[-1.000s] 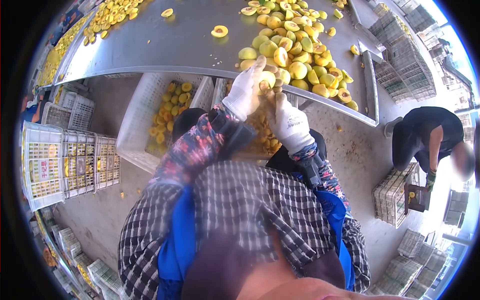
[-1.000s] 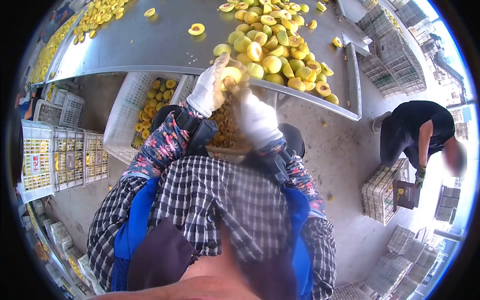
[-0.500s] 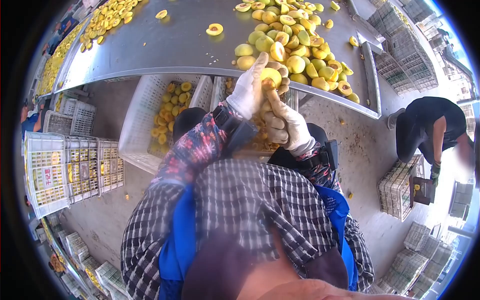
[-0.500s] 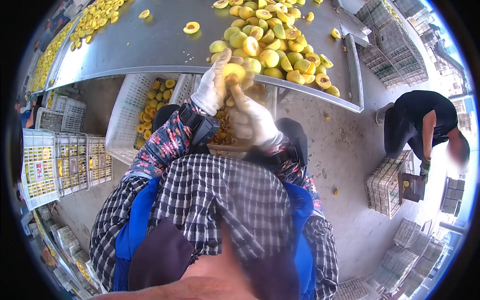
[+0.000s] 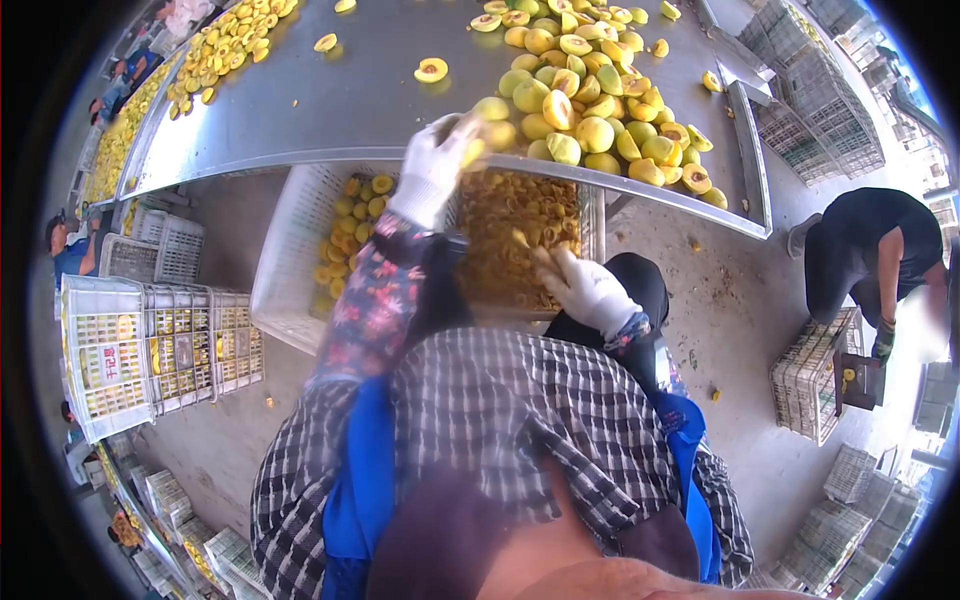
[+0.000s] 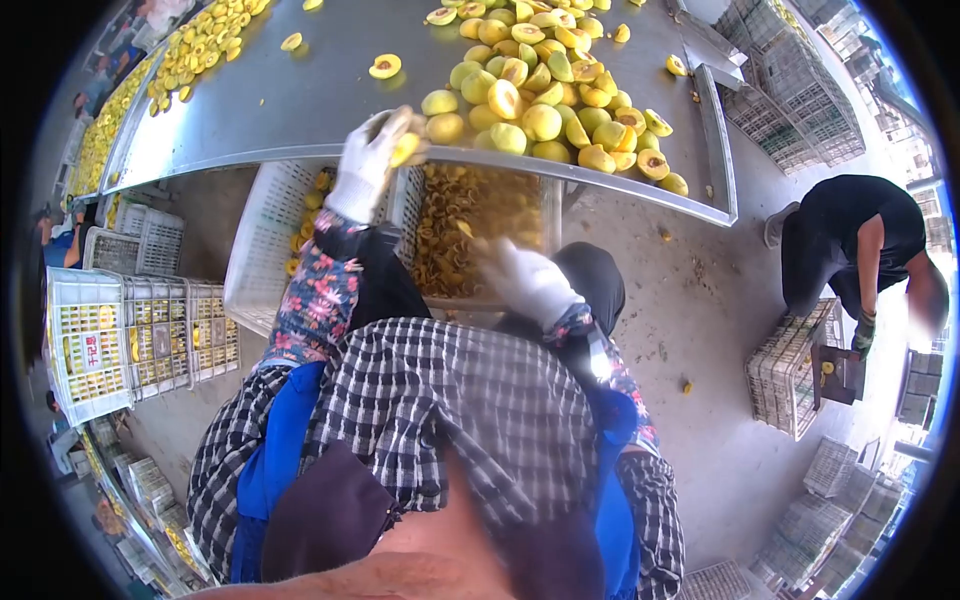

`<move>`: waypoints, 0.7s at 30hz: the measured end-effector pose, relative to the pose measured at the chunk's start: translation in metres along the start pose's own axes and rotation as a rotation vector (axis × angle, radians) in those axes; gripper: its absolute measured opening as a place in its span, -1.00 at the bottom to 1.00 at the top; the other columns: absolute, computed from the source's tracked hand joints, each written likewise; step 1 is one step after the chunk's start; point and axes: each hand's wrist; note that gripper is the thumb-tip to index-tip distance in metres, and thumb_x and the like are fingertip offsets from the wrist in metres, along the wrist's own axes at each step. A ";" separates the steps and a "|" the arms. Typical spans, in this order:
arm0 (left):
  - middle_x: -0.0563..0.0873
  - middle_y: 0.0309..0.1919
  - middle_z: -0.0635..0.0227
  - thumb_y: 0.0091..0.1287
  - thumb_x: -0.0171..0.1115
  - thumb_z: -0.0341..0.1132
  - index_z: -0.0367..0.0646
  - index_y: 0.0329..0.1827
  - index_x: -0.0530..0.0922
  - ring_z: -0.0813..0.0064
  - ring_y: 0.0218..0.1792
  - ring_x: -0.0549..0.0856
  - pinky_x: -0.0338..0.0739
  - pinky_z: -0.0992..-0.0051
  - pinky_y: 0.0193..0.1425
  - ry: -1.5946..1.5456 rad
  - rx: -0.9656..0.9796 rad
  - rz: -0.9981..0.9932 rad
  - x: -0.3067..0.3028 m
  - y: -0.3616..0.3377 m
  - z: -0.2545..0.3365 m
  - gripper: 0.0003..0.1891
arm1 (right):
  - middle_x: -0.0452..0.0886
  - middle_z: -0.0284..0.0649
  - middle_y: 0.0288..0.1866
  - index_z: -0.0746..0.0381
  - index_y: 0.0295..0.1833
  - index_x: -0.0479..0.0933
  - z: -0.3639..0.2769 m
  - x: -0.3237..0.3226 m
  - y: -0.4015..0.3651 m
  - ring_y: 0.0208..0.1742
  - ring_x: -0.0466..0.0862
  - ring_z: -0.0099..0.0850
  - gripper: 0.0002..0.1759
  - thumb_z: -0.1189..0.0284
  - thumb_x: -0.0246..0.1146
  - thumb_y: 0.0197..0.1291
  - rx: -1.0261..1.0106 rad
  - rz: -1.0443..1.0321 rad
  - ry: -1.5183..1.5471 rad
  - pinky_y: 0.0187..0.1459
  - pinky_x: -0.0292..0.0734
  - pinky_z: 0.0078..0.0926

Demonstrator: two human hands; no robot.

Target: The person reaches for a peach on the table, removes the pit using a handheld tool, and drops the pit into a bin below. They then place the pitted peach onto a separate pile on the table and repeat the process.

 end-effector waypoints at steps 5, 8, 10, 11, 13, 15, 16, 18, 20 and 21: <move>0.71 0.01 0.21 0.30 0.22 0.06 -0.03 0.10 0.63 0.21 0.18 0.58 0.45 0.29 0.25 1.476 0.008 0.262 -0.081 -0.012 0.030 -0.55 | 0.63 -0.04 -0.25 0.14 0.12 0.48 0.004 0.007 -0.010 -0.19 0.66 0.00 -0.67 0.26 0.16 0.31 0.130 -0.155 -0.002 -0.20 0.56 -0.12; 0.69 0.06 0.20 0.30 0.23 0.04 -0.05 0.17 0.59 0.19 0.18 0.59 0.45 0.29 0.25 1.183 0.065 0.194 -0.078 0.018 0.007 -0.52 | 0.62 -0.04 -0.26 0.15 0.12 0.48 -0.001 0.009 0.000 -0.18 0.66 -0.01 -0.66 0.24 0.16 0.31 0.115 -0.161 -0.004 -0.18 0.55 -0.12; 0.67 0.09 0.13 0.28 0.25 0.02 -0.06 0.14 0.59 0.14 0.12 0.63 0.48 0.28 0.22 1.020 -0.010 0.042 -0.045 0.041 -0.004 -0.53 | 0.64 0.07 -0.24 0.24 -0.01 0.43 -0.014 0.002 0.008 -0.15 0.65 0.04 -0.69 0.21 0.14 0.34 0.116 -0.159 0.004 -0.14 0.55 -0.10; 0.67 0.07 0.11 0.27 0.27 0.01 -0.05 0.14 0.58 0.13 0.11 0.63 0.49 0.26 0.21 1.046 0.083 -0.038 -0.024 0.048 -0.007 -0.54 | 0.65 0.13 -0.23 0.28 -0.08 0.41 -0.018 -0.001 0.010 -0.13 0.65 0.07 -0.68 0.20 0.13 0.36 0.119 -0.155 0.006 -0.12 0.55 -0.09; 0.59 0.09 0.10 0.21 0.31 0.03 -0.01 0.20 0.52 0.08 0.12 0.60 0.51 0.20 0.19 1.179 0.097 -0.113 0.012 0.057 -0.020 -0.47 | 0.64 0.14 -0.24 0.28 -0.08 0.41 -0.012 0.004 0.010 -0.14 0.65 0.07 -0.68 0.20 0.12 0.37 0.140 -0.162 0.031 -0.12 0.54 -0.09; 0.48 0.18 0.02 0.14 0.36 0.02 0.01 0.20 0.51 0.01 0.11 0.60 0.51 0.17 0.21 1.283 0.061 -0.125 0.026 0.074 -0.043 -0.43 | 0.64 0.15 -0.24 0.29 -0.09 0.41 -0.007 0.008 0.006 -0.14 0.65 0.08 -0.67 0.20 0.12 0.37 0.143 -0.165 0.037 -0.12 0.54 -0.08; 0.45 0.20 0.00 0.13 0.37 0.01 0.01 0.20 0.50 -0.01 0.10 0.60 0.50 0.17 0.21 1.290 0.047 -0.134 0.029 0.082 -0.047 -0.42 | 0.64 0.15 -0.24 0.29 -0.09 0.41 -0.006 0.008 0.003 -0.14 0.65 0.08 -0.67 0.20 0.12 0.37 0.131 -0.162 0.032 -0.13 0.54 -0.09; 0.48 0.17 0.00 0.10 0.40 -0.02 -0.01 0.19 0.51 0.02 0.11 0.60 0.50 0.17 0.22 1.349 0.027 -0.146 0.033 0.096 -0.052 -0.42 | 0.64 0.15 -0.23 0.29 -0.09 0.41 -0.004 0.008 0.000 -0.14 0.65 0.07 -0.67 0.19 0.12 0.37 0.128 -0.162 0.029 -0.13 0.54 -0.09; 0.54 0.11 0.01 0.08 0.42 -0.05 -0.03 0.16 0.53 0.05 0.08 0.62 0.52 0.18 0.19 1.273 0.051 -0.139 0.029 0.099 -0.059 -0.43 | 0.64 0.15 -0.23 0.29 -0.10 0.41 -0.002 0.008 -0.002 -0.14 0.65 0.07 -0.66 0.19 0.13 0.37 0.140 -0.173 0.036 -0.14 0.54 -0.08; 0.58 0.07 0.01 0.07 0.43 -0.06 -0.05 0.14 0.54 0.07 0.05 0.64 0.54 0.19 0.17 1.169 0.093 -0.128 0.022 0.101 -0.062 -0.44 | 0.64 0.15 -0.23 0.28 -0.08 0.41 -0.003 0.005 -0.003 -0.14 0.65 0.06 -0.67 0.20 0.14 0.36 0.134 -0.145 0.047 -0.13 0.54 -0.10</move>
Point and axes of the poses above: each hand's wrist, its own y-axis towards the middle knuckle, its own x-axis out of the palm, z = x × y
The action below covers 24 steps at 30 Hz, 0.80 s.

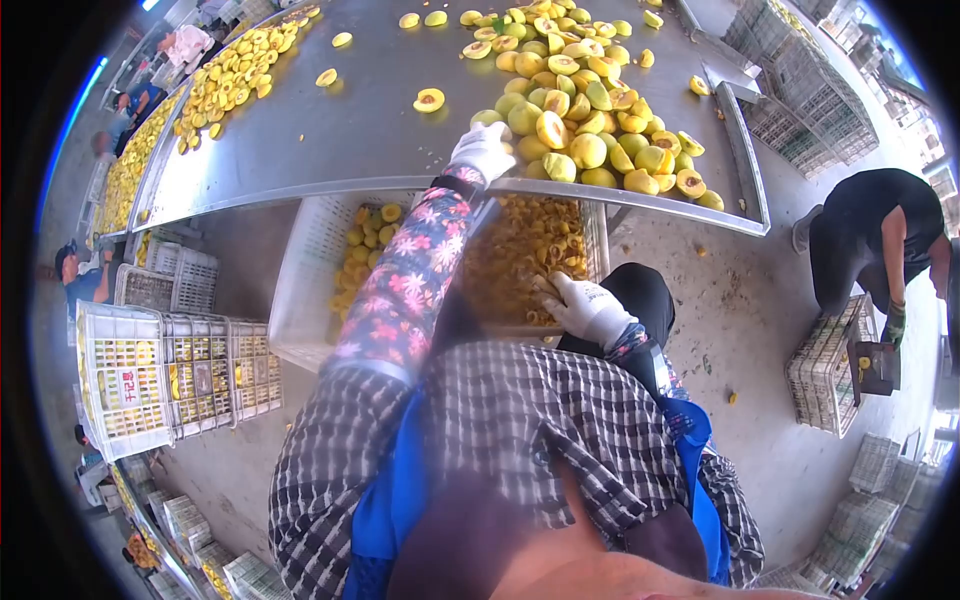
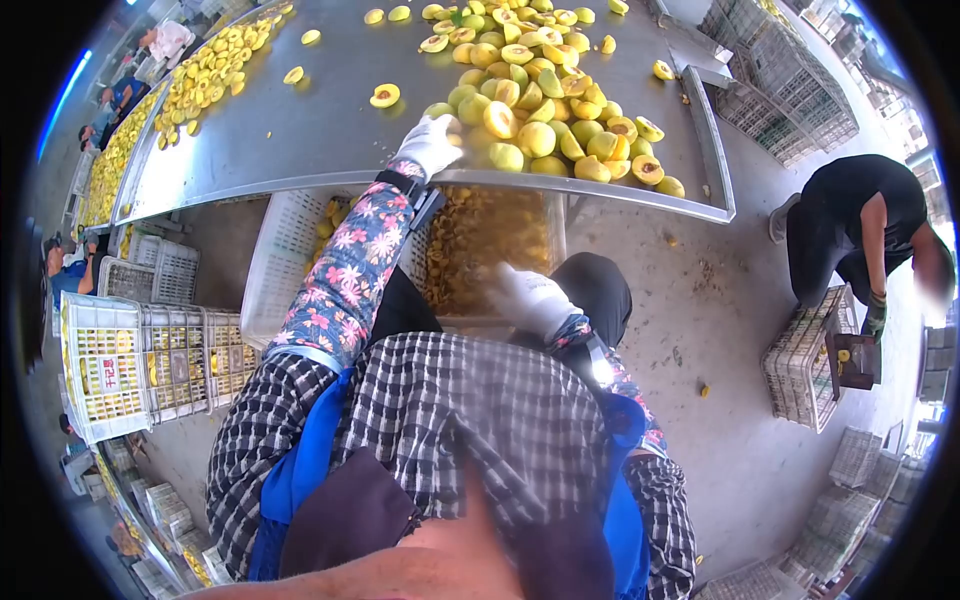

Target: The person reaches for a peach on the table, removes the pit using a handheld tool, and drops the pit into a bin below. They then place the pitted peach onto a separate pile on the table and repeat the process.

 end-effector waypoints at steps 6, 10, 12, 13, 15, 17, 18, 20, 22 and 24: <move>0.72 -0.27 0.39 0.44 0.09 0.00 -0.13 0.04 0.60 0.49 -0.36 0.67 0.51 0.60 -0.34 -1.493 -0.232 0.048 -0.037 -0.046 0.021 -0.61 | 0.64 0.11 -0.23 0.26 0.09 0.45 -0.007 -0.009 0.012 -0.16 0.68 0.02 -0.69 0.29 0.14 0.37 0.010 0.252 0.127 -0.12 0.56 -0.18; 0.71 -0.29 0.37 0.47 0.00 0.09 -0.15 0.09 0.58 0.50 -0.41 0.65 0.45 0.61 -0.47 -1.706 -0.250 -0.082 -0.042 -0.081 0.046 -0.51 | 0.63 0.10 -0.28 0.27 0.13 0.42 -0.033 -0.033 0.038 -0.19 0.66 0.05 -0.66 0.30 0.14 0.36 -0.078 0.481 0.173 -0.17 0.54 -0.16; 0.70 -0.28 0.35 0.52 -0.09 0.07 -0.21 0.14 0.56 0.53 -0.40 0.64 0.50 0.59 -0.42 -1.671 -0.225 -0.078 -0.044 -0.095 0.062 -0.48 | 0.62 0.10 -0.33 0.28 0.15 0.41 -0.043 -0.038 0.051 -0.24 0.66 0.06 -0.65 0.30 0.13 0.37 -0.099 0.592 0.130 -0.21 0.54 -0.15; 0.69 -0.25 0.36 0.53 -0.12 0.08 -0.21 0.14 0.55 0.54 -0.34 0.63 0.50 0.58 -0.32 -1.589 -0.181 -0.054 -0.044 -0.100 0.068 -0.48 | 0.62 0.10 -0.35 0.30 0.16 0.39 -0.047 -0.040 0.054 -0.26 0.66 0.06 -0.63 0.30 0.13 0.37 -0.116 0.605 0.104 -0.23 0.54 -0.15; 0.68 -0.20 0.36 0.56 -0.19 0.08 -0.21 0.13 0.53 0.56 -0.22 0.61 0.48 0.56 -0.13 -1.428 -0.087 -0.002 -0.045 -0.108 0.080 -0.47 | 0.62 0.10 -0.38 0.34 0.18 0.37 -0.054 -0.041 0.059 -0.31 0.66 0.05 -0.60 0.29 0.13 0.38 -0.156 0.634 0.044 -0.28 0.54 -0.14; 0.66 -0.21 0.35 0.57 -0.20 0.07 -0.27 0.12 0.52 0.57 -0.20 0.59 0.46 0.57 0.00 -1.460 -0.049 0.067 -0.042 -0.111 0.089 -0.45 | 0.62 0.08 -0.43 0.39 0.18 0.36 -0.056 -0.035 0.059 -0.38 0.65 0.04 -0.56 0.29 0.16 0.36 -0.154 0.689 -0.058 -0.32 0.55 -0.13; 0.66 -0.22 0.35 0.57 -0.20 0.07 -0.28 0.12 0.52 0.57 -0.20 0.59 0.46 0.57 0.01 -1.479 -0.062 0.073 -0.037 -0.110 0.087 -0.45 | 0.62 0.07 -0.45 0.39 0.18 0.35 -0.055 -0.030 0.059 -0.40 0.65 0.03 -0.55 0.29 0.16 0.36 -0.146 0.699 -0.076 -0.32 0.55 -0.13; 0.65 -0.26 0.35 0.56 -0.19 0.09 -0.31 0.09 0.53 0.56 -0.22 0.59 0.47 0.56 0.01 -1.503 -0.089 0.106 -0.031 -0.109 0.086 -0.43 | 0.61 0.04 -0.51 0.40 0.16 0.35 -0.047 -0.018 0.062 -0.47 0.64 0.01 -0.56 0.30 0.18 0.34 -0.174 0.771 -0.134 -0.39 0.55 -0.14; 0.65 -0.28 0.35 0.56 -0.19 0.10 -0.31 0.06 0.54 0.55 -0.24 0.59 0.48 0.56 -0.02 -1.576 -0.147 0.097 -0.031 -0.110 0.088 -0.42 | 0.60 0.04 -0.53 0.40 0.16 0.35 -0.051 -0.023 0.058 -0.48 0.64 0.00 -0.56 0.31 0.18 0.34 -0.187 0.712 -0.126 -0.41 0.55 -0.15; 0.66 -0.30 0.35 0.55 -0.18 0.12 -0.32 0.03 0.56 0.54 -0.26 0.60 0.49 0.56 -0.06 -1.569 -0.167 0.058 -0.030 -0.109 0.087 -0.40 | 0.59 0.00 -0.54 0.38 0.15 0.36 -0.051 -0.027 0.054 -0.51 0.64 -0.07 -0.59 0.34 0.19 0.32 -0.188 0.655 -0.150 -0.45 0.55 -0.19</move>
Point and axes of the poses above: each hand's wrist, its own y-axis towards the middle knuckle, its own x-axis out of the palm, z = x × y
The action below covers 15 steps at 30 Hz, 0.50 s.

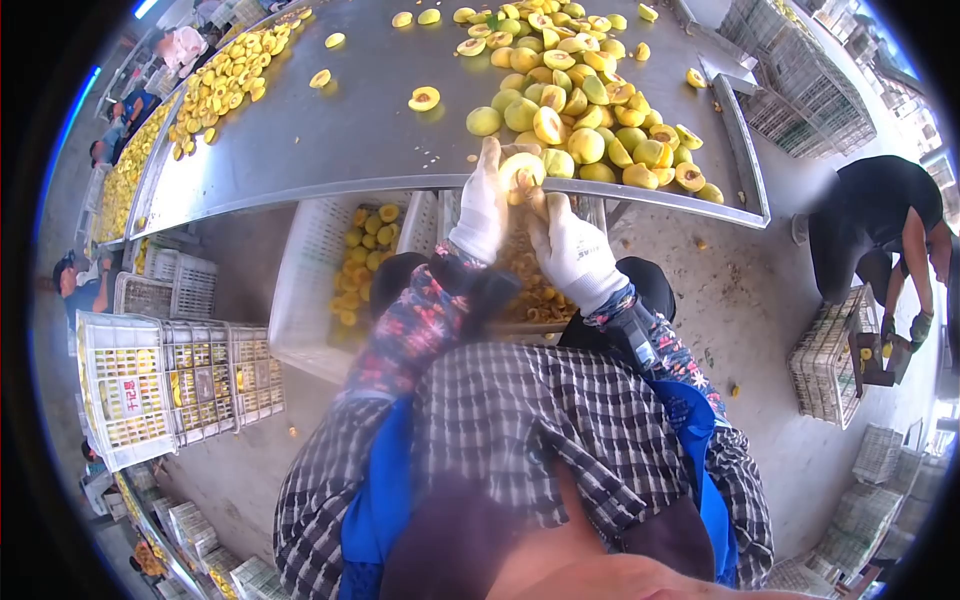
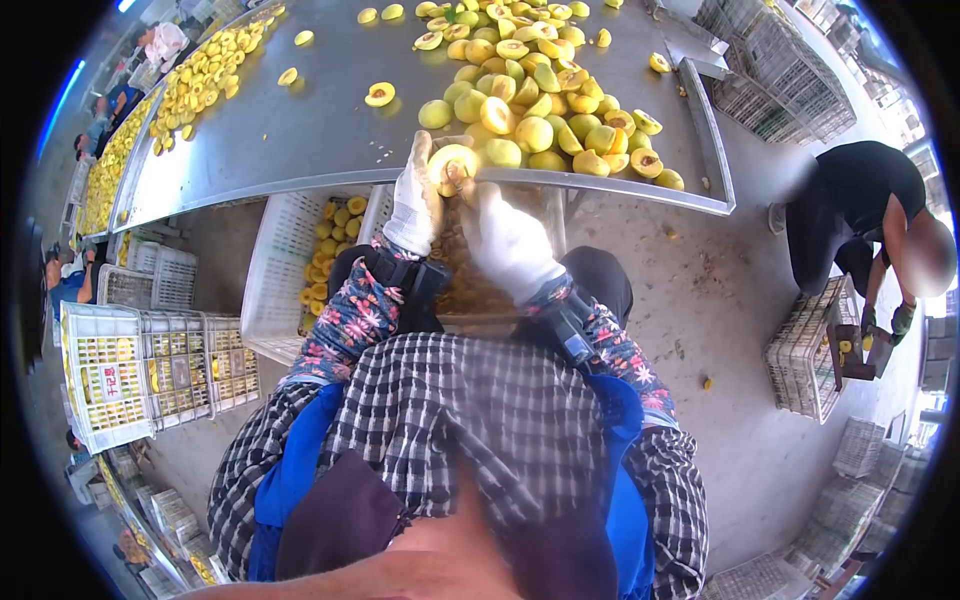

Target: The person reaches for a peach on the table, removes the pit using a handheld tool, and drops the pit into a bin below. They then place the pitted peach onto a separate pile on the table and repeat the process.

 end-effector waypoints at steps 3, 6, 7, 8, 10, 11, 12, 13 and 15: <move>0.66 -0.32 0.34 0.56 -0.21 0.13 -0.31 0.01 0.57 0.52 -0.31 0.60 0.52 0.53 -0.14 0.070 -0.029 -0.056 -0.010 0.005 0.000 -0.39 | 0.59 -0.05 -0.51 0.33 0.14 0.40 0.003 -0.003 -0.002 -0.51 0.65 -0.15 -0.63 0.37 0.21 0.30 -0.013 -0.063 -0.023 -0.46 0.56 -0.25; 0.61 -0.40 0.35 0.57 -0.33 0.15 -0.33 0.02 0.53 0.49 -0.40 0.56 0.51 0.49 -0.26 -0.008 -0.079 -0.159 -0.022 0.014 -0.012 -0.34 | 0.62 0.18 -0.25 0.34 0.14 0.35 -0.008 -0.015 0.004 -0.23 0.65 0.12 -0.59 0.27 0.14 0.34 0.312 -0.286 0.085 -0.21 0.57 -0.03; 0.61 -0.39 0.34 0.56 -0.33 0.17 -0.34 0.07 0.49 0.49 -0.39 0.57 0.48 0.49 -0.30 -0.032 0.023 -0.112 -0.030 0.024 -0.032 -0.33 | 0.58 0.31 -0.09 0.36 0.16 0.32 0.002 -0.011 0.003 -0.05 0.57 0.26 -0.55 0.21 0.08 0.38 0.324 -0.271 0.220 -0.05 0.50 0.06; 0.62 -0.39 0.33 0.55 -0.32 0.19 -0.33 0.12 0.46 0.47 -0.38 0.57 0.51 0.46 -0.27 -0.030 0.051 -0.041 -0.017 0.017 -0.023 -0.33 | 0.55 0.36 -0.04 0.33 0.22 0.29 0.016 -0.006 0.000 0.07 0.52 0.29 -0.53 0.18 0.03 0.41 0.273 -0.316 0.336 0.06 0.45 0.06; 0.64 -0.16 0.23 0.52 -0.28 0.24 -0.29 0.16 0.46 0.37 -0.23 0.65 0.58 0.41 -0.03 -0.032 0.139 -0.032 0.000 -0.007 -0.008 -0.31 | 0.55 0.33 0.03 0.32 0.28 0.26 0.023 0.000 -0.001 0.12 0.51 0.26 -0.48 0.15 -0.01 0.43 0.177 -0.336 0.298 0.09 0.45 0.03; 0.63 -0.08 0.20 0.50 -0.22 0.25 -0.27 0.17 0.47 0.30 -0.11 0.65 0.58 0.33 0.07 -0.161 0.140 0.020 0.006 -0.009 -0.005 -0.31 | 0.55 0.32 0.05 0.32 0.28 0.25 0.016 -0.006 0.002 0.14 0.51 0.24 -0.48 0.14 -0.02 0.44 0.280 -0.393 0.321 0.10 0.44 0.03; 0.64 -0.08 0.20 0.47 -0.16 0.26 -0.26 0.14 0.50 0.27 -0.04 0.65 0.57 0.23 0.16 -0.368 0.121 0.030 0.009 -0.012 -0.007 -0.32 | 0.58 0.31 -0.01 0.32 0.25 0.26 0.016 -0.007 0.001 0.08 0.55 0.23 -0.51 0.15 -0.01 0.44 0.232 -0.346 0.319 0.05 0.47 0.03; 0.64 -0.11 0.19 0.46 -0.10 0.25 -0.24 0.03 0.54 0.26 -0.06 0.65 0.59 0.21 0.14 -0.317 0.189 0.001 0.005 -0.012 -0.011 -0.36 | 0.60 0.30 -0.08 0.31 0.22 0.26 0.014 -0.010 0.000 0.02 0.58 0.22 -0.53 0.16 0.00 0.44 0.186 -0.303 0.320 0.01 0.49 0.04; 0.66 -0.19 0.20 0.46 -0.01 0.18 -0.22 -0.11 0.54 0.26 -0.12 0.68 0.63 0.23 0.07 -0.214 0.146 -0.019 -0.009 -0.003 -0.023 -0.46 | 0.63 0.26 -0.24 0.30 0.13 0.28 0.006 -0.021 0.005 -0.16 0.63 0.21 -0.60 0.19 0.03 0.43 0.240 -0.385 0.267 -0.13 0.53 0.05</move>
Point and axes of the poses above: each hand's wrist, its own y-axis towards the middle knuckle, its own x-axis out of the palm, z = x × y
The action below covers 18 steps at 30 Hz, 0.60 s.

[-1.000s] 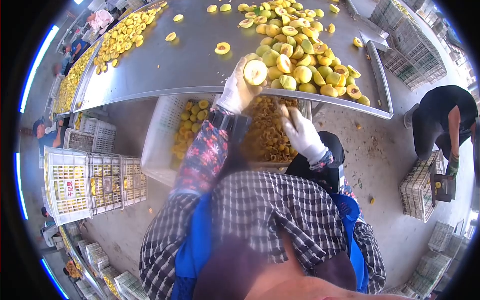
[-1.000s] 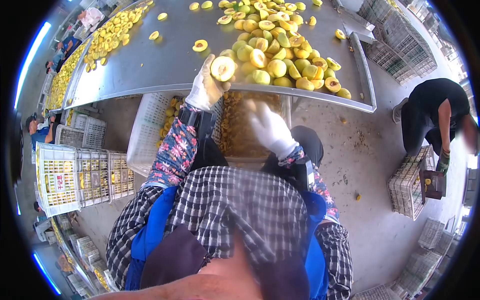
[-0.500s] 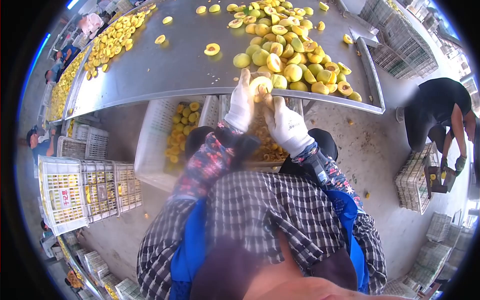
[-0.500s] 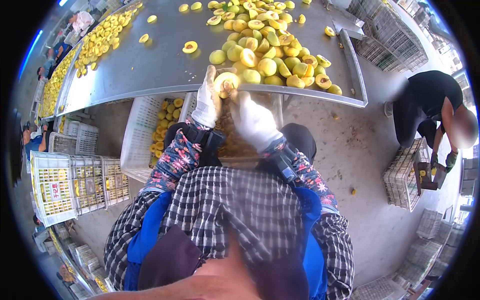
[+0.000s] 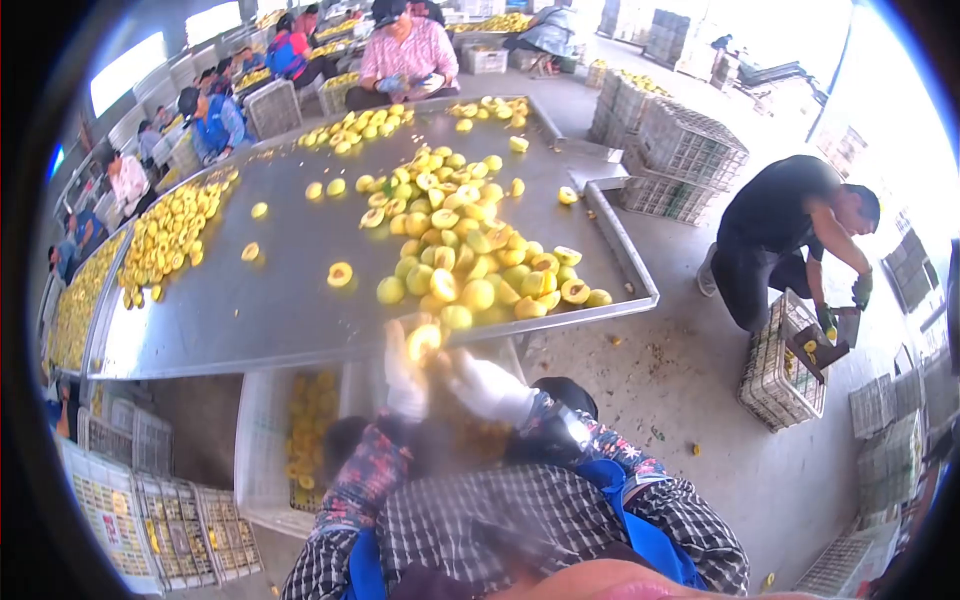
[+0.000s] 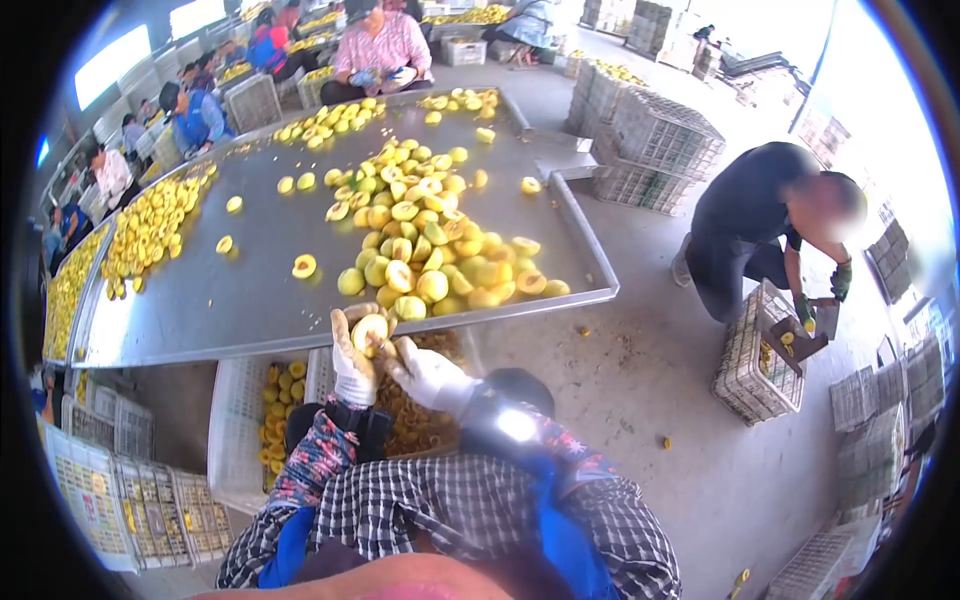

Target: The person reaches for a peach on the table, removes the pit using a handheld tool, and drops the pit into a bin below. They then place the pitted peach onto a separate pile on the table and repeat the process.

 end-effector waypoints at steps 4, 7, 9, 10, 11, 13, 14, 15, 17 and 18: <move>0.66 -0.33 0.20 0.45 0.13 0.01 -0.23 -0.28 0.52 0.27 -0.26 0.71 0.67 0.30 -0.10 0.101 -0.201 0.000 0.006 0.000 0.011 -0.59 | 0.62 0.25 -0.25 0.34 0.34 0.12 0.063 0.027 0.008 -0.24 0.64 0.18 -0.43 0.20 0.04 0.42 -0.336 0.033 -0.185 -0.19 0.55 0.01; 0.69 -0.28 0.18 0.46 0.08 0.00 -0.28 -0.14 0.56 0.38 -0.27 0.70 0.64 0.44 -0.19 0.167 -0.325 -0.130 0.005 0.001 0.019 -0.57 | 0.62 0.26 -0.13 0.37 0.47 0.03 0.037 0.018 -0.013 -0.16 0.64 0.20 -0.31 0.16 0.02 0.44 -0.353 0.107 0.021 -0.09 0.55 -0.04; 0.67 -0.29 0.19 0.46 0.08 0.00 -0.30 -0.11 0.55 0.35 -0.27 0.69 0.65 0.41 -0.17 0.129 -0.346 -0.102 0.016 -0.003 0.023 -0.56 | 0.60 -0.05 -0.29 0.29 0.29 0.28 0.043 0.041 -0.006 -0.37 0.59 -0.09 -0.45 0.07 0.05 0.44 -0.192 0.031 0.566 -0.32 0.49 -0.24; 0.66 -0.30 0.19 0.46 0.08 0.01 -0.30 -0.10 0.54 0.33 -0.27 0.69 0.65 0.39 -0.16 0.113 -0.353 -0.083 0.020 -0.005 0.024 -0.56 | 0.59 -0.21 -0.37 0.24 0.20 0.41 0.042 0.049 -0.003 -0.48 0.57 -0.24 -0.49 0.02 0.06 0.44 -0.108 0.029 0.831 -0.43 0.46 -0.34; 0.67 -0.40 0.23 0.37 0.22 0.08 -0.12 -0.35 0.51 0.23 -0.33 0.74 0.74 0.20 -0.26 0.086 -0.359 -0.037 0.025 -0.004 0.024 -0.59 | 0.53 -0.30 -0.44 0.19 0.12 0.44 0.043 0.052 -0.001 -0.55 0.50 -0.37 -0.53 0.01 0.07 0.43 0.074 -0.105 1.157 -0.53 0.38 -0.44; 0.67 -0.41 0.27 0.34 0.25 0.08 -0.08 -0.36 0.50 0.26 -0.35 0.74 0.74 0.23 -0.28 0.081 -0.346 0.019 0.028 -0.003 0.019 -0.61 | 0.35 -0.44 -0.56 0.07 -0.06 0.45 0.034 0.045 -0.008 -0.67 0.28 -0.58 -0.63 -0.01 0.09 0.42 0.210 -0.211 1.340 -0.65 0.11 -0.63; 0.67 -0.41 0.29 0.33 0.27 0.08 -0.05 -0.37 0.50 0.27 -0.35 0.74 0.74 0.25 -0.29 0.077 -0.341 0.050 0.030 -0.004 0.017 -0.62 | 0.27 -0.51 -0.62 0.02 -0.15 0.46 0.023 0.037 -0.011 -0.73 0.17 -0.69 -0.66 -0.02 0.11 0.41 0.287 -0.257 1.426 -0.71 -0.03 -0.72; 0.67 -0.40 0.33 0.31 0.30 0.05 0.00 -0.39 0.49 0.30 -0.38 0.73 0.73 0.31 -0.34 0.064 -0.362 0.079 0.037 -0.006 0.019 -0.65 | 0.27 -0.51 -0.63 0.01 -0.17 0.45 0.014 0.026 -0.017 -0.74 0.17 -0.69 -0.66 -0.02 0.11 0.41 0.263 -0.281 1.402 -0.73 -0.03 -0.71; 0.67 -0.39 0.33 0.31 0.32 0.01 0.00 -0.36 0.50 0.30 -0.38 0.73 0.72 0.34 -0.33 -0.068 -0.534 0.108 0.047 -0.005 0.028 -0.69 | 0.24 -0.53 -0.66 0.01 -0.21 0.45 0.006 0.015 -0.024 -0.76 0.14 -0.68 -0.66 -0.02 0.11 0.40 0.341 -0.329 1.475 -0.73 -0.06 -0.71; 0.67 -0.36 0.32 0.31 0.32 -0.01 -0.01 -0.33 0.51 0.30 -0.36 0.72 0.72 0.35 -0.31 -0.091 -0.551 0.090 0.045 -0.004 0.026 -0.70 | 0.23 -0.53 -0.67 0.00 -0.23 0.45 0.002 0.010 -0.026 -0.77 0.13 -0.68 -0.66 -0.02 0.11 0.40 0.386 -0.341 1.497 -0.74 -0.07 -0.70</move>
Point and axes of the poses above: each hand's wrist, its own y-axis towards the middle knuckle, its own x-axis out of the palm, z = x × y
